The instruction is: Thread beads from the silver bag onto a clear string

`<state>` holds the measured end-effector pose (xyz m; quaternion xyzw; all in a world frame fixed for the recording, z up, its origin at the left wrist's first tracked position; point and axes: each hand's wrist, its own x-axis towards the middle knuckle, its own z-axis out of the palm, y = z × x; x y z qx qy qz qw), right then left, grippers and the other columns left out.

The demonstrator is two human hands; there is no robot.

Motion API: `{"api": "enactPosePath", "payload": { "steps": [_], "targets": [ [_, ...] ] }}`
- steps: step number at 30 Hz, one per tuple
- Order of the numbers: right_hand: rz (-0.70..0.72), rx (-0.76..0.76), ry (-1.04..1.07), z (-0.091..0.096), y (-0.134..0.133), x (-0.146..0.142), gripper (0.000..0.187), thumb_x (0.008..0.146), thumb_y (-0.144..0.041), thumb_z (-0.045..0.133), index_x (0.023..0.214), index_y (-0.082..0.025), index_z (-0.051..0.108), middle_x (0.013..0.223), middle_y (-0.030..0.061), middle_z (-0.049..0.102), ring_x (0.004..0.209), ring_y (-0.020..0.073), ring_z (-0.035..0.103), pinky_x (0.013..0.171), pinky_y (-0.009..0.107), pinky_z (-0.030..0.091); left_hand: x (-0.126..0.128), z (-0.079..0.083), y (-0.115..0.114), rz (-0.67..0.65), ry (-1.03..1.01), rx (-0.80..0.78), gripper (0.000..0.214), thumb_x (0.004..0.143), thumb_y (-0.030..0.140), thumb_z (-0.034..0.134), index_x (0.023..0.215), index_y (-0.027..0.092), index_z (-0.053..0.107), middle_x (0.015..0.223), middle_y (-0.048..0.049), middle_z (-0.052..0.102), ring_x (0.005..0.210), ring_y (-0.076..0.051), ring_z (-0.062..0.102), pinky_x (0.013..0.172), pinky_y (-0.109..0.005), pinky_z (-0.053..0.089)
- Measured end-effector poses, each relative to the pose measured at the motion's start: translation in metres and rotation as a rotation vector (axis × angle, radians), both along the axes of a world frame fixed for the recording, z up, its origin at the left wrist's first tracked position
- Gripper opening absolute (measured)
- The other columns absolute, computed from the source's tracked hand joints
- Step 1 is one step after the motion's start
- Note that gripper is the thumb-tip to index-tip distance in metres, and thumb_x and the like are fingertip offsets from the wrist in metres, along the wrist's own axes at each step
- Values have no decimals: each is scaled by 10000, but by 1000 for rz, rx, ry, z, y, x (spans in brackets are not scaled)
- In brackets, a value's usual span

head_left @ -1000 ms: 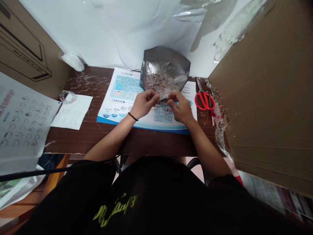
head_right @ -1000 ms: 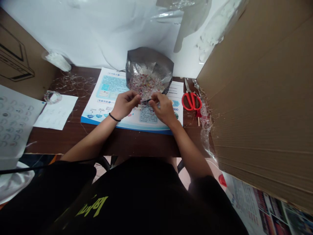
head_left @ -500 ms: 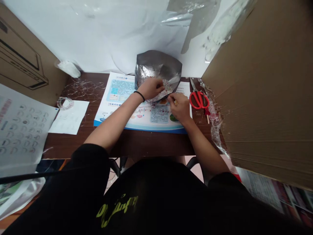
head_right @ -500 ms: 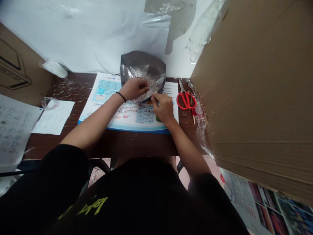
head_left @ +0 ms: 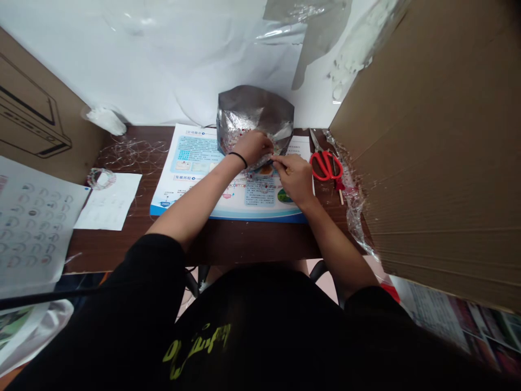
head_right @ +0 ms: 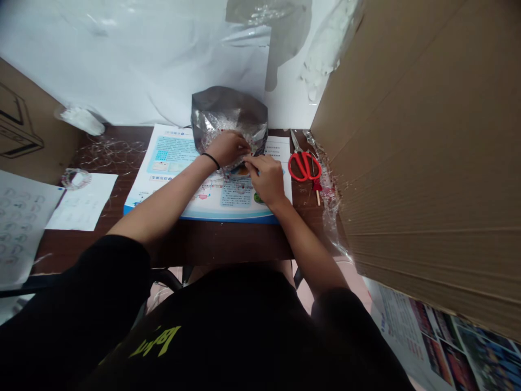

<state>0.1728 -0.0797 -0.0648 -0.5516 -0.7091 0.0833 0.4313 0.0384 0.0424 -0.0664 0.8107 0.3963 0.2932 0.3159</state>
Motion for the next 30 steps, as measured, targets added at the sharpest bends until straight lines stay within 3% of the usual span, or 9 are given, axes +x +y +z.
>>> {"api": "enactPosePath", "payload": {
  "steps": [3,6,10,14,18,24,30],
  "targets": [
    [17,-3,3,0,0,-1,147,838,-232,542,875,-231,684,866,20,691,859,183,606,797,362,468,-13,7,-18,56,-81,-28,101,695,222,640,747,170,708,767,-56,649,799,-176,572,837,-316,408],
    [41,-7,38,2,-1,-4,135,835,-237,547,814,-217,678,871,25,682,889,180,594,819,360,467,-30,10,-49,50,-295,-266,194,743,256,616,889,150,687,777,-53,667,719,-141,592,703,-284,467],
    [103,-99,135,6,-6,-9,147,840,-210,524,829,-200,670,849,21,692,827,155,615,771,325,480,-48,-2,-86,20,-605,-583,252,723,281,665,929,136,663,825,-55,674,705,-104,611,626,-224,477],
    [141,-187,167,7,-10,-12,177,827,-199,519,950,-212,646,819,-5,696,745,135,627,717,293,475,-49,-17,-98,34,-761,-762,302,680,296,718,928,135,653,819,-44,672,722,-95,619,628,-203,477],
    [80,-197,112,5,-10,-13,155,805,-235,554,951,-209,600,751,-18,675,661,128,607,665,278,457,-44,-20,-95,45,-789,-785,328,663,294,737,926,123,638,826,-53,678,703,-99,624,620,-211,478],
    [106,-87,-94,4,-10,-10,149,859,-263,480,855,-214,621,812,17,665,764,155,594,723,307,440,-45,-23,-97,70,-759,-718,324,705,299,704,956,112,619,837,-67,686,754,-131,645,713,-283,507],
    [81,-2,-77,6,-12,-13,155,859,-280,488,818,-198,613,764,16,640,723,141,561,716,306,430,-45,-27,-96,20,-758,-703,279,737,297,672,937,109,624,820,-62,685,745,-115,641,700,-270,506]
  ]
}}
